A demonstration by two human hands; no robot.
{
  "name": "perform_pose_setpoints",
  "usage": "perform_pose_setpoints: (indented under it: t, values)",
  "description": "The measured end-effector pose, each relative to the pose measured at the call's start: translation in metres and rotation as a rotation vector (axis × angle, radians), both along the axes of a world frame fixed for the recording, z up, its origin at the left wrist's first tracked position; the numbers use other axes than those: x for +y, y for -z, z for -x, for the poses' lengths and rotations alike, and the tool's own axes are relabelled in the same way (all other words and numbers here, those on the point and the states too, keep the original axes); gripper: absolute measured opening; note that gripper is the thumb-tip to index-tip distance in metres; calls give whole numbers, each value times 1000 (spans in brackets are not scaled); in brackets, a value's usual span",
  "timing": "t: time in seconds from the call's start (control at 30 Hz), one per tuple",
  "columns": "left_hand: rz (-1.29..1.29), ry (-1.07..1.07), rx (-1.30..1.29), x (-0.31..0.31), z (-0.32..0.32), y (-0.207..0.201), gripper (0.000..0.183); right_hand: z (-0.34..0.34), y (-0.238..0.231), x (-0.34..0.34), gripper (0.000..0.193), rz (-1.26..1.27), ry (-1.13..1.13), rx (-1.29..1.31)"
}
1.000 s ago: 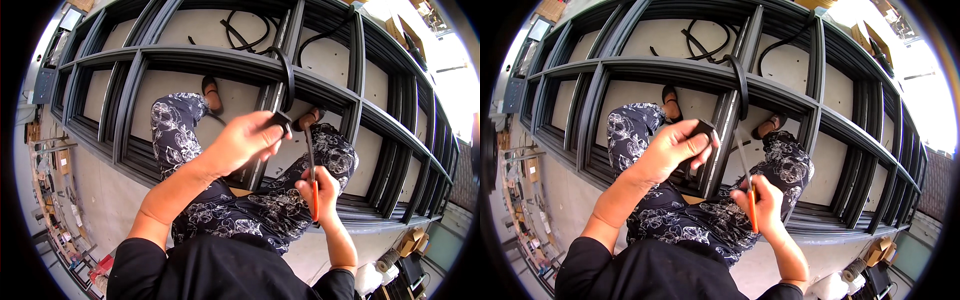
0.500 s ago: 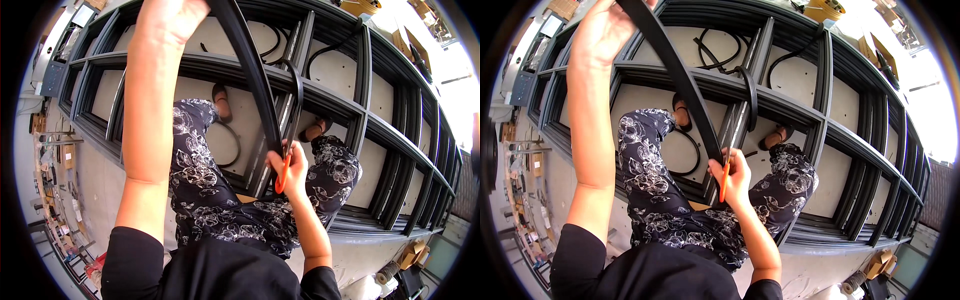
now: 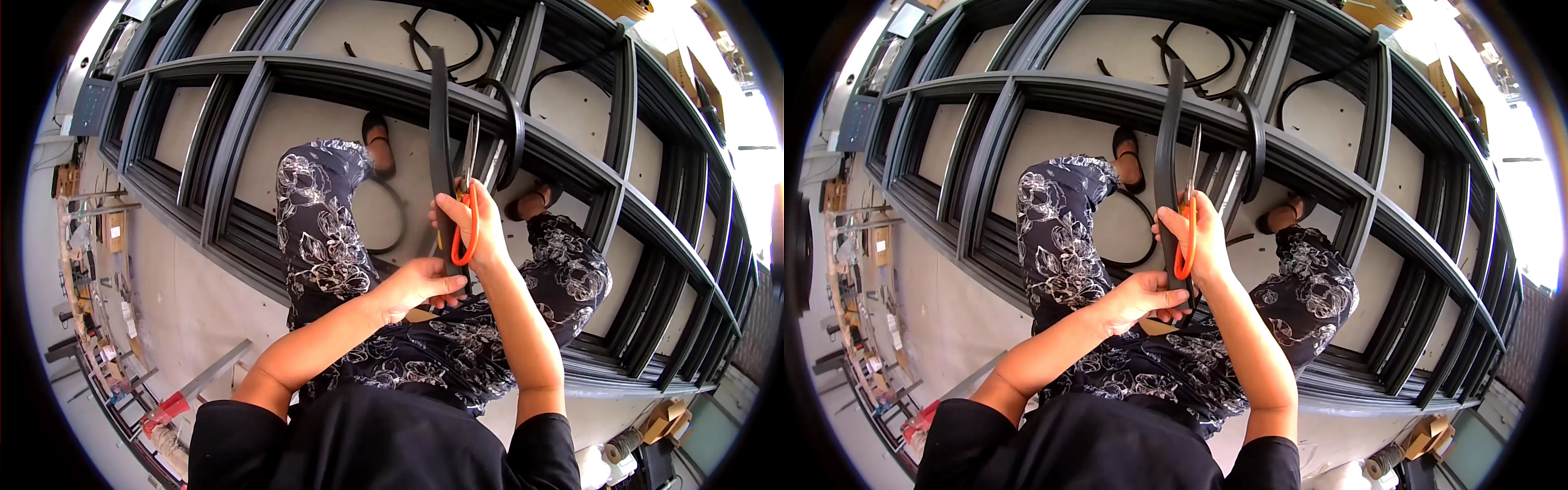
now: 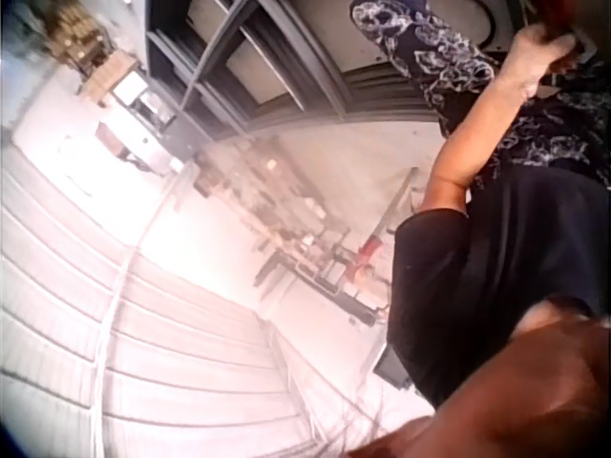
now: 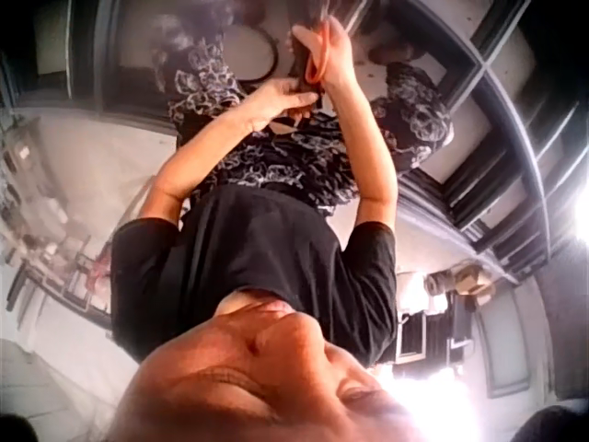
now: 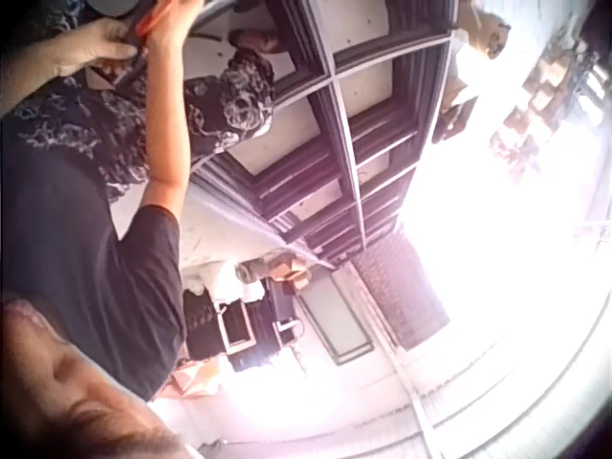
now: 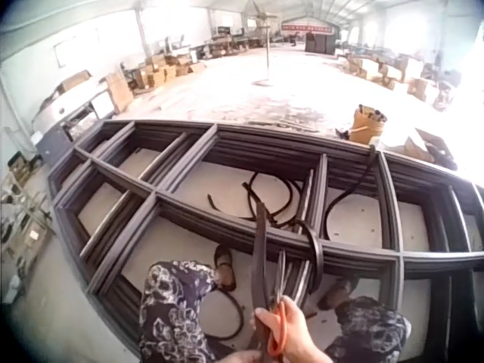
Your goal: The person installs rubber seals into the grooves of a large metal grid structure. They are seen aligning the frame, cutting lengths of rubber stripping with scissors, and pressing the seals into place by hand.
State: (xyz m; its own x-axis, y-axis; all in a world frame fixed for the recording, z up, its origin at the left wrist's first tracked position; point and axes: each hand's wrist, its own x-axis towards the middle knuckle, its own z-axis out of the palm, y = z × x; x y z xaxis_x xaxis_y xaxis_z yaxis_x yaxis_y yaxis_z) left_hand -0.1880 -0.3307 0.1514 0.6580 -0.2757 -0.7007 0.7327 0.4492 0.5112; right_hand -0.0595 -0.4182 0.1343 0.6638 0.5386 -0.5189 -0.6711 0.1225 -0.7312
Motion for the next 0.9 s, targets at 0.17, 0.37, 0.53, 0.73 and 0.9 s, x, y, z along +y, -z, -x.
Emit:
perform_pose_setpoints:
  t: [0.17,0.37,0.53,0.73,0.9]
  values:
    - [138,-92,45,9,4,1,19,-7,-2,-9,37,250,51,-294]
    - [243,-162,119,16,6,3,25,-12,-32,-107,19,-85,554,-38]
    - [289,-295,157,14,12,19,20,76,-68,-144,37,360,-97,-140]
    - [171,-339,154,20,2,8,17,144,-71,-158,36,502,-390,-186]
    - [95,-270,180,3,11,0,16,140,-64,-147,40,528,-453,-191]
